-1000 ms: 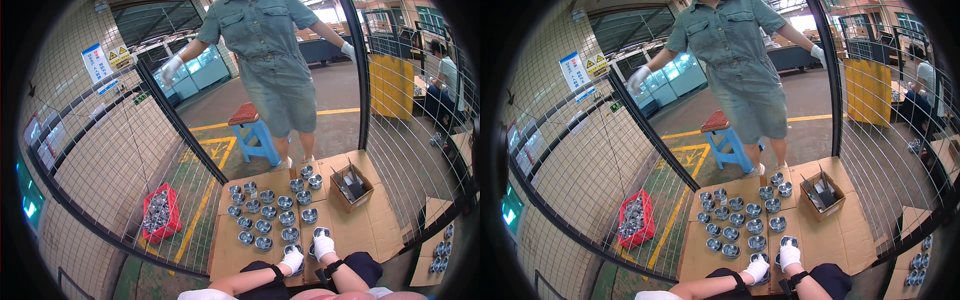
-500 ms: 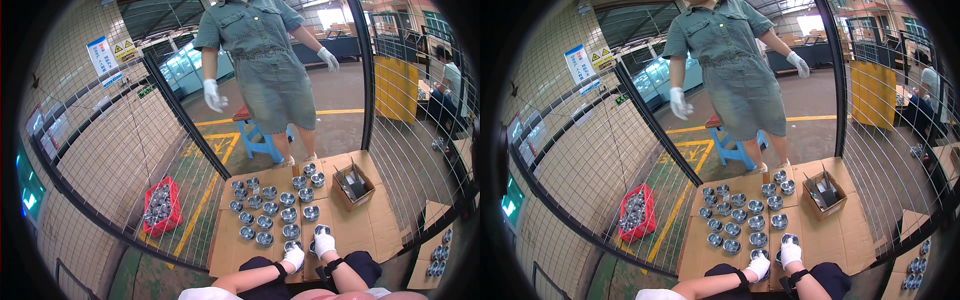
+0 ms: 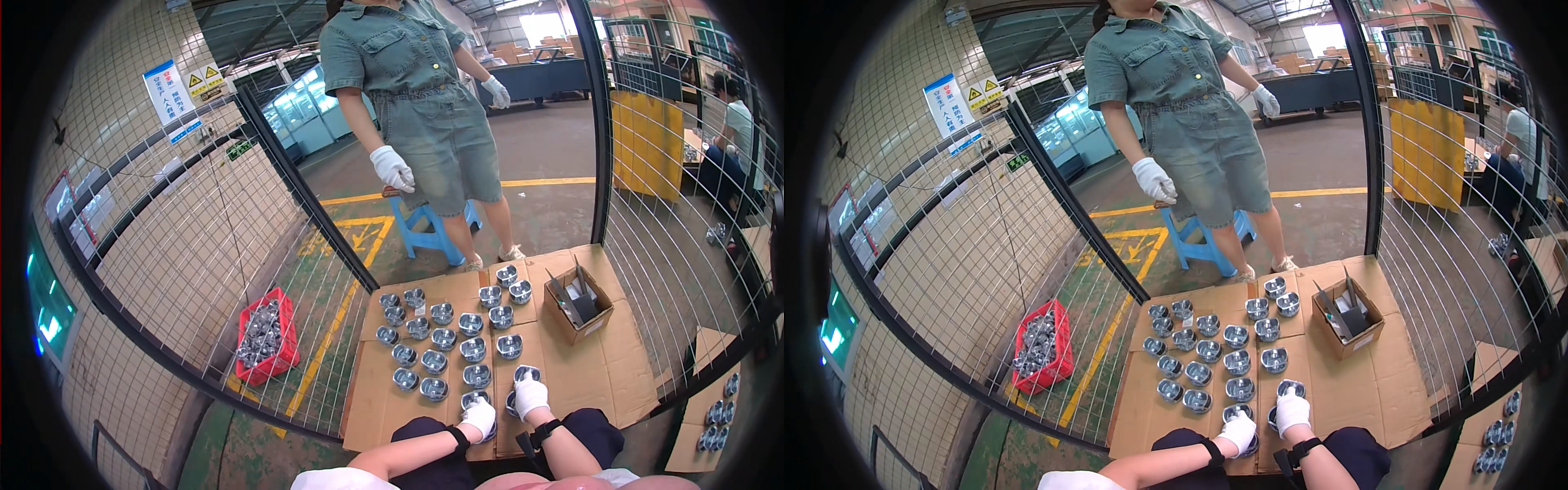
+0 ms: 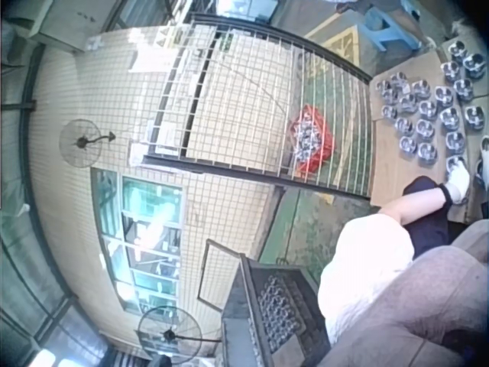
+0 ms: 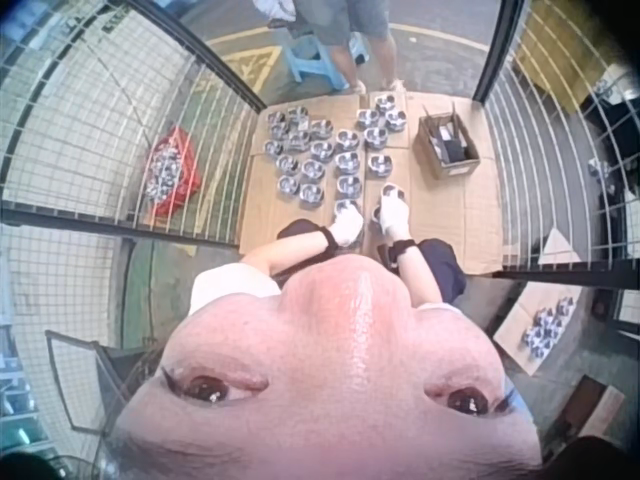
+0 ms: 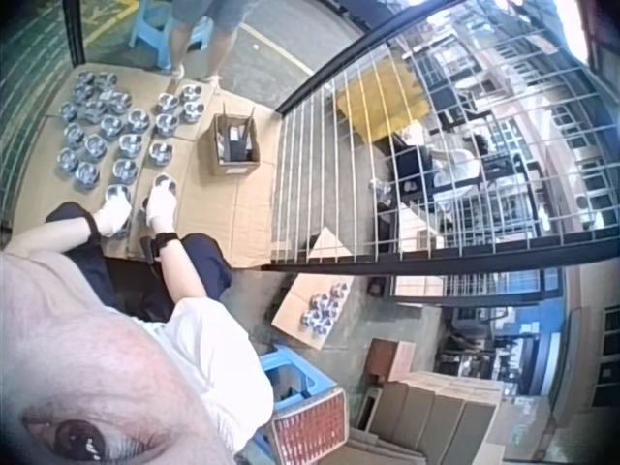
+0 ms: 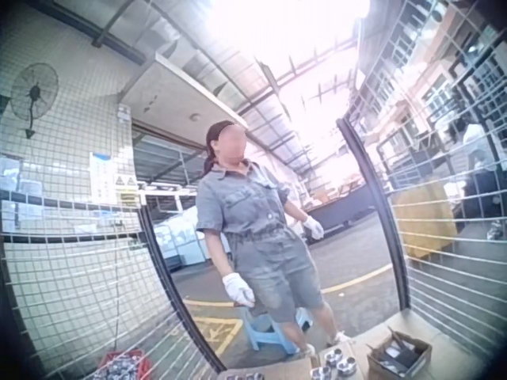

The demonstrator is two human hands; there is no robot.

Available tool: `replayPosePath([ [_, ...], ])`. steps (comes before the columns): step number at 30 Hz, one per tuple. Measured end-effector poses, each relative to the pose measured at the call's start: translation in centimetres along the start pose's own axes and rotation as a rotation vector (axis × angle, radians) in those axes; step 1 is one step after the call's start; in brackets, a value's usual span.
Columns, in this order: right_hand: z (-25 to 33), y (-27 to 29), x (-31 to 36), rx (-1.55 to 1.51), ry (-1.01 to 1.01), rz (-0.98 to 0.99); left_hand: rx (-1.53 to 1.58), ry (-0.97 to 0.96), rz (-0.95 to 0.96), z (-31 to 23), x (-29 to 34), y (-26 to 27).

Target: Inspecting metal pistons, marking them with a black marker, and transferring them into a shipping crate.

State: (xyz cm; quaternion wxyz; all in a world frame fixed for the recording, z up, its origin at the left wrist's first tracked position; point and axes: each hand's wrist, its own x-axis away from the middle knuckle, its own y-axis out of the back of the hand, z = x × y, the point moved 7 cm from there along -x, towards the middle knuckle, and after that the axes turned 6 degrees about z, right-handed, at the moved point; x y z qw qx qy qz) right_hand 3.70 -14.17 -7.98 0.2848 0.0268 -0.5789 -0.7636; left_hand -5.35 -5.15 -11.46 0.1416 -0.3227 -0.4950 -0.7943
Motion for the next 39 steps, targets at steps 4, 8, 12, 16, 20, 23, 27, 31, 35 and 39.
replayPosePath([
  [4, -0.7, -0.8, 0.2, 0.042, 0.134, -0.185, 0.199, 0.119, -0.413, 0.5, 1.4, 1.4],
  [8, -3.3, -1.0, 0.4, -0.199, 0.116, -0.232, 0.403, -0.1, -0.257, 3.2, 5.3, 7.1],
  [12, -1.4, 2.7, 5.1, -0.14, 0.065, 0.001, 0.59, -0.131, -0.154, 8.6, 13.2, 9.9],
  [16, -1.5, 1.3, 7.9, -0.141, 0.021, 0.122, 0.851, -0.133, 0.072, 12.3, 19.5, 12.3],
  [20, -1.6, -2.8, 9.3, -0.007, -0.061, 0.253, 1.142, -0.058, 0.098, 13.2, 23.8, 11.1],
  [23, -0.3, -2.2, 9.5, 0.01, -0.127, 0.282, 1.374, 0.039, 0.143, 12.5, 27.2, 8.9],
  [27, -1.3, 1.5, 9.2, -0.031, -0.248, 0.217, 1.627, 0.102, 0.179, 10.6, 30.6, 10.0],
  [31, 4.6, 10.6, 12.5, 0.06, -0.165, 0.222, 1.736, 0.156, 0.167, 10.9, 37.0, 12.8],
  [35, 13.5, 19.5, 18.3, 0.055, -0.013, 0.377, 1.844, 0.283, -0.013, 14.0, 46.7, 15.8],
  [39, 18.9, 26.6, 23.7, 0.142, 0.484, 0.269, 1.739, 0.321, -0.454, 13.2, 53.6, 17.2],
])
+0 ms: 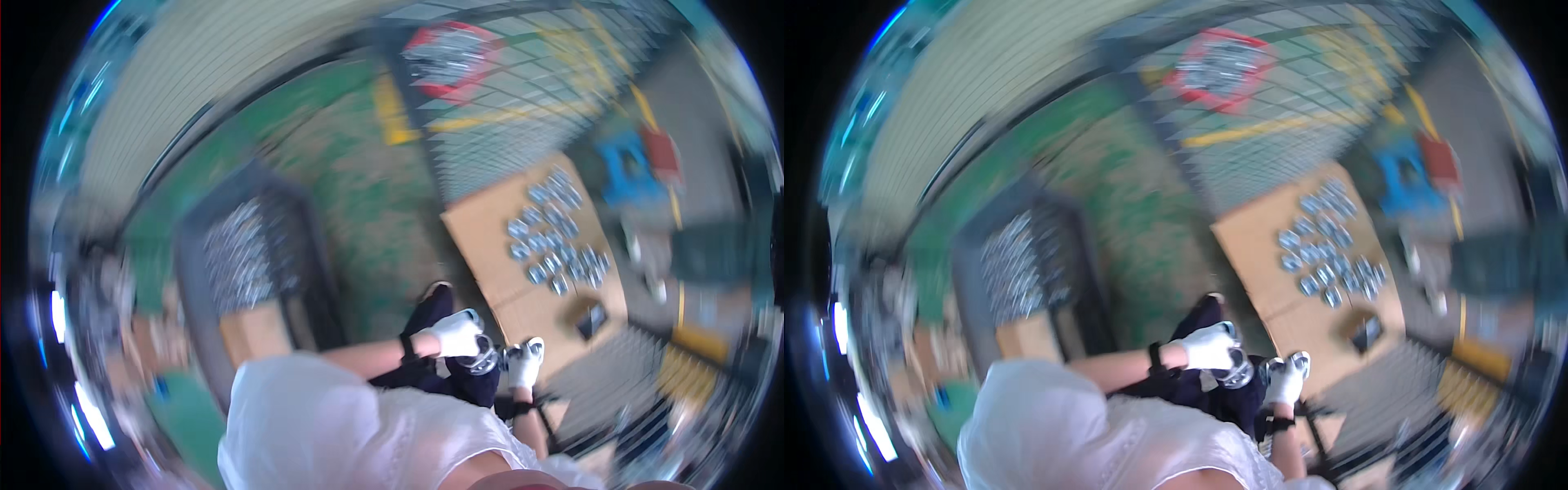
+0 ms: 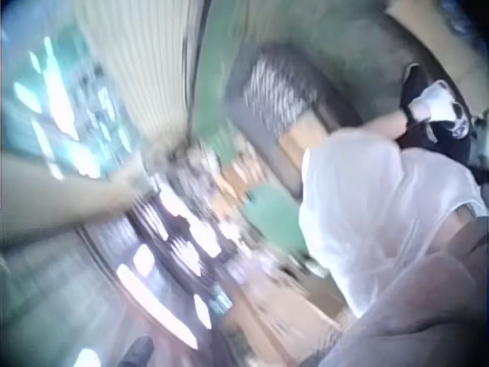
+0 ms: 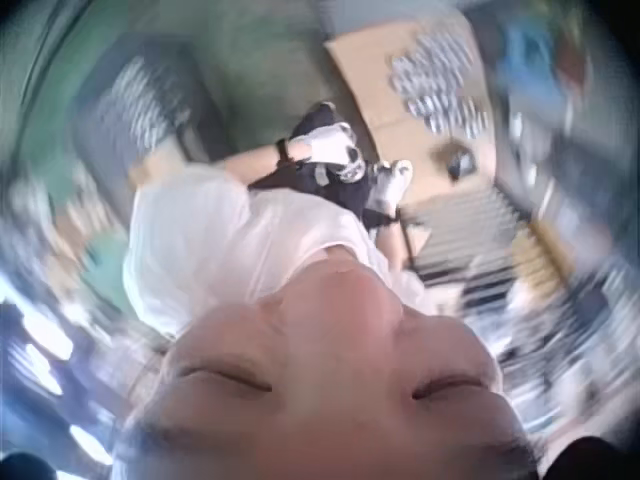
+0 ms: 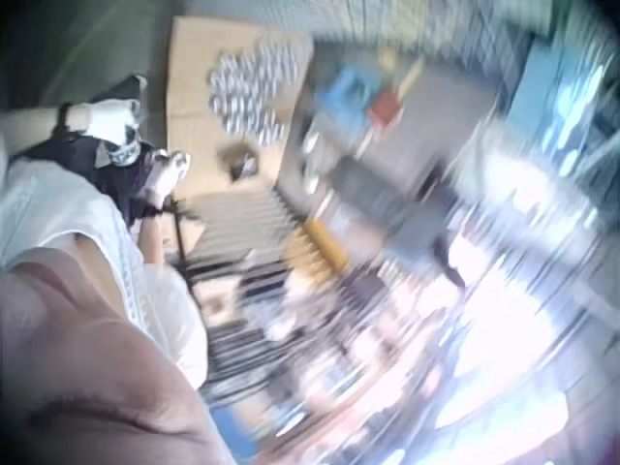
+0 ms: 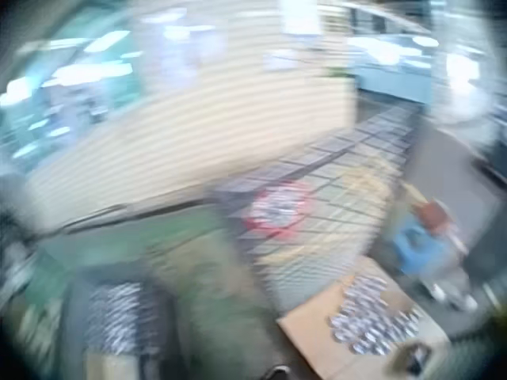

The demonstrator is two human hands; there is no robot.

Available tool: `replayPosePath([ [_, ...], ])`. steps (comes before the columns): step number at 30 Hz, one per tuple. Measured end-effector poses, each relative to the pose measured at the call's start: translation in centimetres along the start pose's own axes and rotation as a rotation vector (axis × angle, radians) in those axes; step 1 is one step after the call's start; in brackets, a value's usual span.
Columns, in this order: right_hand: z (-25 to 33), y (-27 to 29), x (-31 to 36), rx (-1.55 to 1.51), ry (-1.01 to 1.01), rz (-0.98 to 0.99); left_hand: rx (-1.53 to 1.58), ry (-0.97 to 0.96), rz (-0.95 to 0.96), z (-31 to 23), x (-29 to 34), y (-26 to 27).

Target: Inspecting metal pistons, marking them with a black marker, and transferring them into a shipping crate.

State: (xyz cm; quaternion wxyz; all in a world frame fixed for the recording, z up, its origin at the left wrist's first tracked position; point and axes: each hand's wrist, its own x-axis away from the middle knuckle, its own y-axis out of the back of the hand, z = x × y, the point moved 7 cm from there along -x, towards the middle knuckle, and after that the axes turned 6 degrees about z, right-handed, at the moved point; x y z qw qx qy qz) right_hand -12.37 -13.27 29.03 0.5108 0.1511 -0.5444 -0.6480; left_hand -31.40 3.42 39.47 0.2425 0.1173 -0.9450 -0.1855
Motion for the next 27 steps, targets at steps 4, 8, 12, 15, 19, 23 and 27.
replayPosePath([
  [4, 5.6, 5.8, 0.1, -0.03, -0.011, 0.117, -0.047, 0.237, -0.308, -2.2, 6.0, 4.2],
  [8, 9.0, 4.7, -2.0, 0.063, 0.514, 0.185, 0.041, 0.709, -0.595, -1.5, 16.4, 2.6],
  [12, 14.9, 5.3, -2.9, 0.383, 1.051, 0.142, 0.044, 1.04, -0.655, -2.5, 26.2, -1.3],
  [15, 19.7, 6.7, -1.6, 0.314, 0.99, 0.403, 0.137, 1.241, -0.893, -3.1, 33.6, -7.4],
  [19, 25.8, 5.5, -0.2, 0.313, 1.244, 0.405, 0.235, 1.463, -0.948, -2.2, 40.6, -15.4],
  [23, 35.7, 4.6, 6.4, 0.481, 1.256, 0.474, 0.471, 1.596, -0.993, -2.1, 48.0, -21.9],
  [27, 45.1, 1.1, 14.1, 0.3, 1.634, 0.43, 0.581, 1.643, -1.131, -0.1, 54.3, -27.1],
])
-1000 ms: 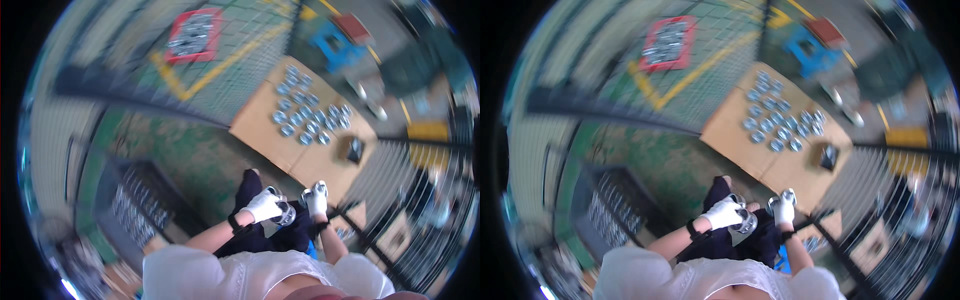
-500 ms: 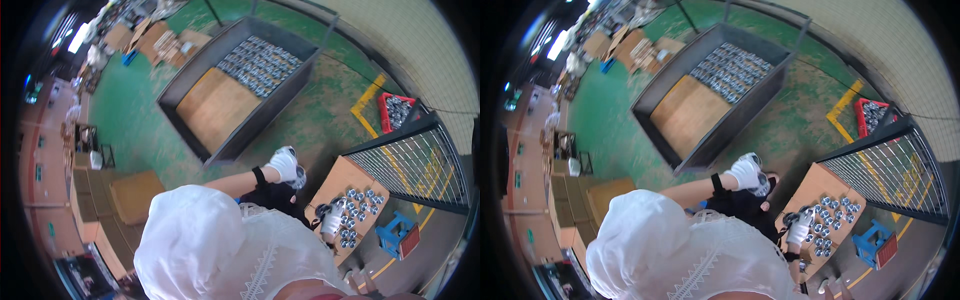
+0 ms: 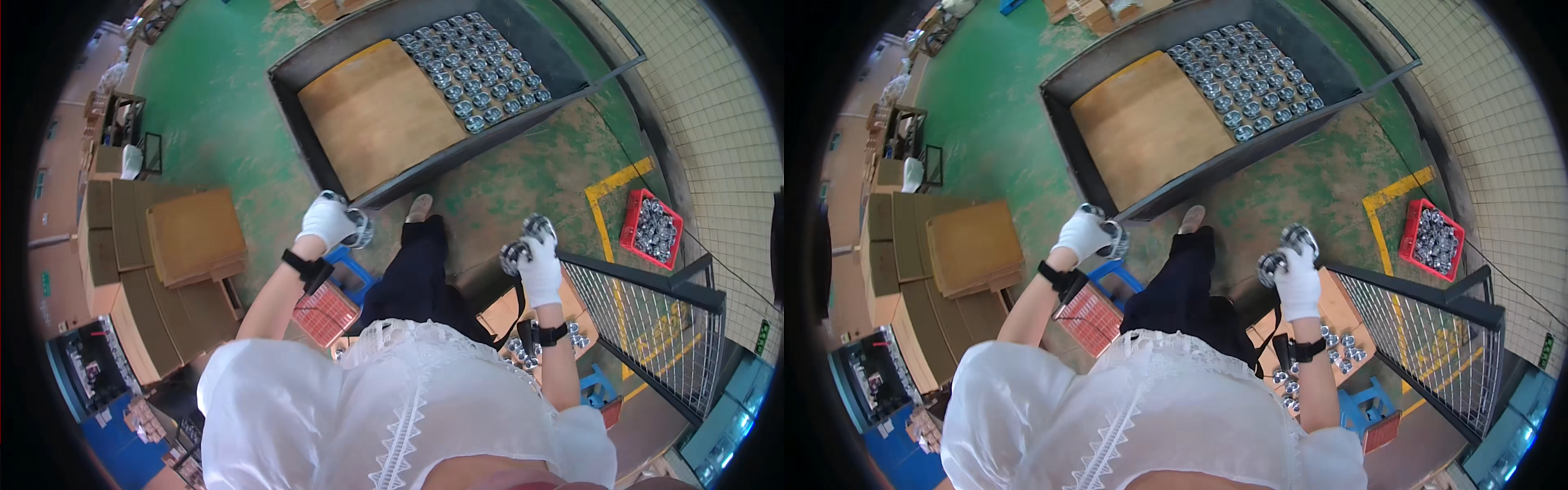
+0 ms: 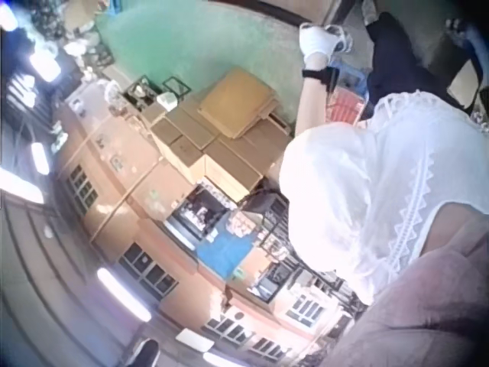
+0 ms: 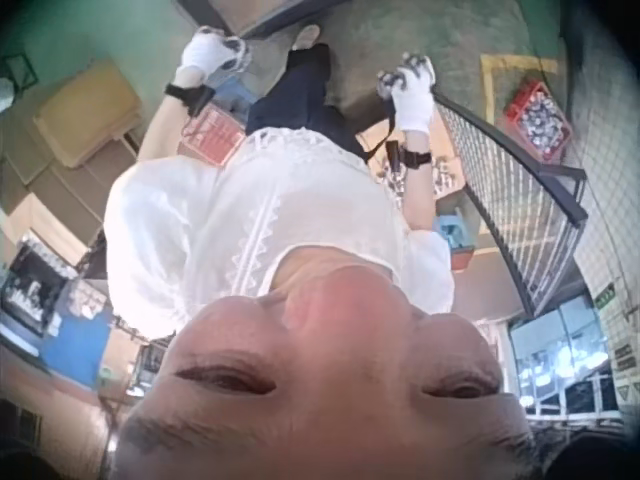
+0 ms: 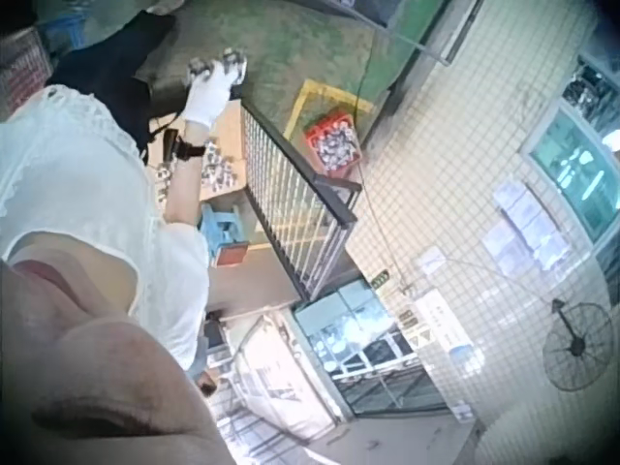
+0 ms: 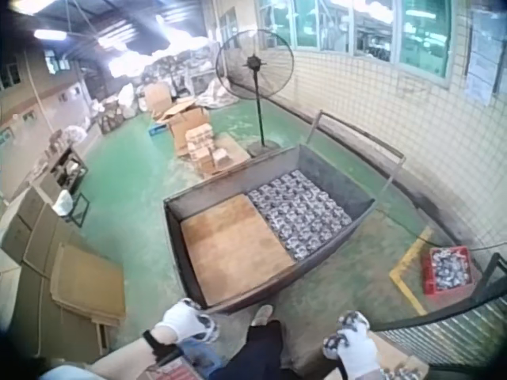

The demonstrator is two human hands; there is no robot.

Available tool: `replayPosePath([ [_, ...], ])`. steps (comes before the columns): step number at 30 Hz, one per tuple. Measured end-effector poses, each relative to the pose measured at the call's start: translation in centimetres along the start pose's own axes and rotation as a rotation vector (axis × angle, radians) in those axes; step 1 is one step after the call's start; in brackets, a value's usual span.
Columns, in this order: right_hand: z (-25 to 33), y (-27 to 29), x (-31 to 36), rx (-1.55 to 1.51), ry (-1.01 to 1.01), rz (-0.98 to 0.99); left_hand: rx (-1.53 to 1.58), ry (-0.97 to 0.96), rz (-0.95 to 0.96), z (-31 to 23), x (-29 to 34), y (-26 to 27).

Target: Inspecting metal pistons, marking them with a black marker, and transferring them into a shipping crate.

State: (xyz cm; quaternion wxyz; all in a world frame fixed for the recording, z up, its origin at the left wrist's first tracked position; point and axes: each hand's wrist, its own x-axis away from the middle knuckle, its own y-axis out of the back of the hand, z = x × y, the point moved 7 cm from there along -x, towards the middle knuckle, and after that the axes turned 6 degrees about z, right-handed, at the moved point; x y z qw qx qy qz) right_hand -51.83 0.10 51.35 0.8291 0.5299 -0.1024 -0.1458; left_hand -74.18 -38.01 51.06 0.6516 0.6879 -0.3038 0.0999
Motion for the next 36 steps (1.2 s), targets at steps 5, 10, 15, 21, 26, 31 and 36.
replayPosePath([
  [5, 8.8, -3.8, -14.1, -0.038, 0.163, 0.127, -0.013, -0.039, -0.228, 5.8, -8.2, 2.8],
  [10, 16.9, -13.1, -26.9, -0.006, 0.269, 0.335, -0.076, 0.237, 0.07, 9.4, -19.9, 0.7],
  [15, 24.1, -29.3, -31.8, 0.107, 0.471, 0.628, -0.439, 0.165, 0.115, 10.7, -28.0, -7.2],
  [21, 21.6, -46.3, -31.8, 0.023, 0.117, 0.989, 0.569, 0.724, 0.161, 13.1, -33.0, -22.5],
  [26, 21.1, -52.5, -29.9, 0.032, 0.133, 1.048, 0.37, 0.653, -0.07, 12.8, -33.1, -25.3],
  [31, 23.4, -54.9, -27.7, -0.079, 0.356, 0.928, 0.441, 0.622, -0.072, 14.8, -31.8, -25.0],
  [36, 23.9, -55.6, -27.4, -0.05, 0.245, 1.039, 0.499, 0.582, 0.004, 15.3, -31.6, -24.7],
])
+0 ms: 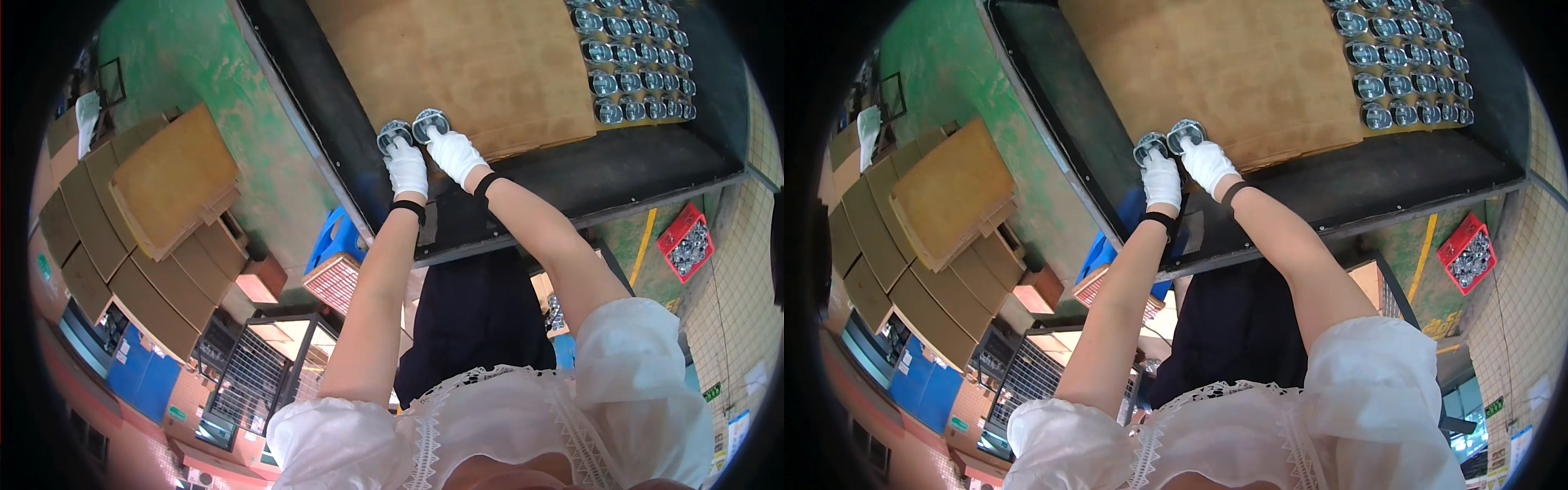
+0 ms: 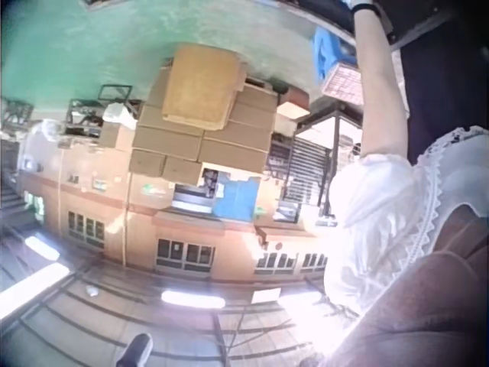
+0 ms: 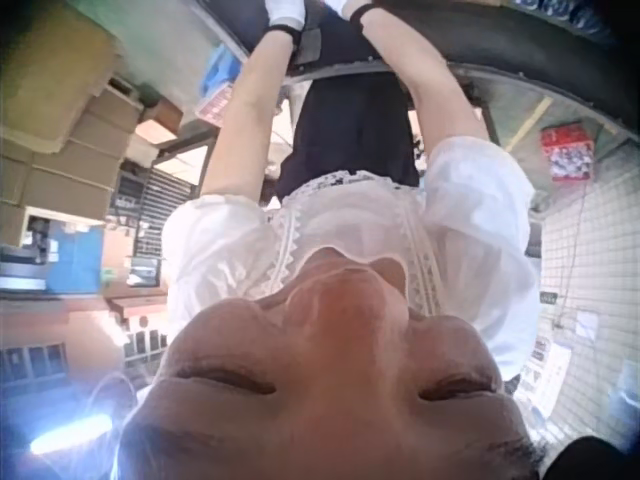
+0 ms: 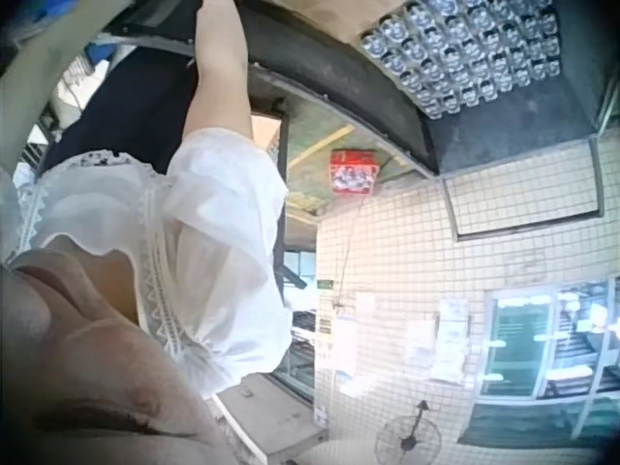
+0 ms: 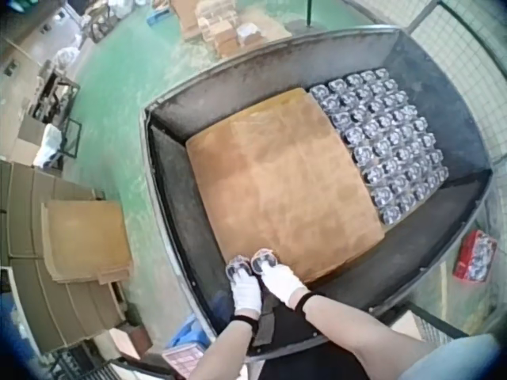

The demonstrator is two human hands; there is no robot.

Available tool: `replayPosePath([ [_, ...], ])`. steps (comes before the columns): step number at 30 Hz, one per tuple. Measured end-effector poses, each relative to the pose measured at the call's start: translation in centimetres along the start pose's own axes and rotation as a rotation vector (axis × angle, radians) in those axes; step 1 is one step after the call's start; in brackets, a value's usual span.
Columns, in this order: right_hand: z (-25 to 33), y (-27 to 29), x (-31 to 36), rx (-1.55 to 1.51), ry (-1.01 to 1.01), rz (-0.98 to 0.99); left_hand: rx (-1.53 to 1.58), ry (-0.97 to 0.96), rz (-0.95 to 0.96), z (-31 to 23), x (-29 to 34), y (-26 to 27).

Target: Inspecting metal pistons, marking them with a black marker, and transferring them into a shipping crate.

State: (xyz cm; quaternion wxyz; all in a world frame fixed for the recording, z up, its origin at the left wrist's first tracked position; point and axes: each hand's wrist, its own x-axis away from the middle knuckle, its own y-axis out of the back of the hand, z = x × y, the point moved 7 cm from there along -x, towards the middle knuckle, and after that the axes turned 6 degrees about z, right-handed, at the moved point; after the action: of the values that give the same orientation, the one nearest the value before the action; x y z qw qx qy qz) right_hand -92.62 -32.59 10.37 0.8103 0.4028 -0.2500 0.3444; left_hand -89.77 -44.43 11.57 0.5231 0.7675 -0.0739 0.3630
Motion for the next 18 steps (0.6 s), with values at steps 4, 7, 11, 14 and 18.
replayPosePath([
  [4, -1.4, 3.8, 2.4, -0.054, -0.057, -0.033, 0.209, -0.051, -0.074, -3.2, 0.2, 0.3],
  [7, 5.2, 12.8, 10.0, -0.06, 0.149, -0.12, -0.206, -0.596, -0.125, -3.9, 4.2, 4.2],
  [11, -0.9, 19.8, 26.1, -0.374, 0.086, -0.722, -0.371, -0.783, 0.132, -7.7, 10.2, 5.1],
  [14, -9.3, 14.8, 39.2, -0.518, -0.256, -1.079, -0.222, -0.844, 0.276, -11.8, 18.1, 7.1],
  [18, -17.8, -3.0, 55.8, -0.743, -0.752, -1.224, -0.509, -0.949, 0.576, -18.5, 31.4, 3.9],
])
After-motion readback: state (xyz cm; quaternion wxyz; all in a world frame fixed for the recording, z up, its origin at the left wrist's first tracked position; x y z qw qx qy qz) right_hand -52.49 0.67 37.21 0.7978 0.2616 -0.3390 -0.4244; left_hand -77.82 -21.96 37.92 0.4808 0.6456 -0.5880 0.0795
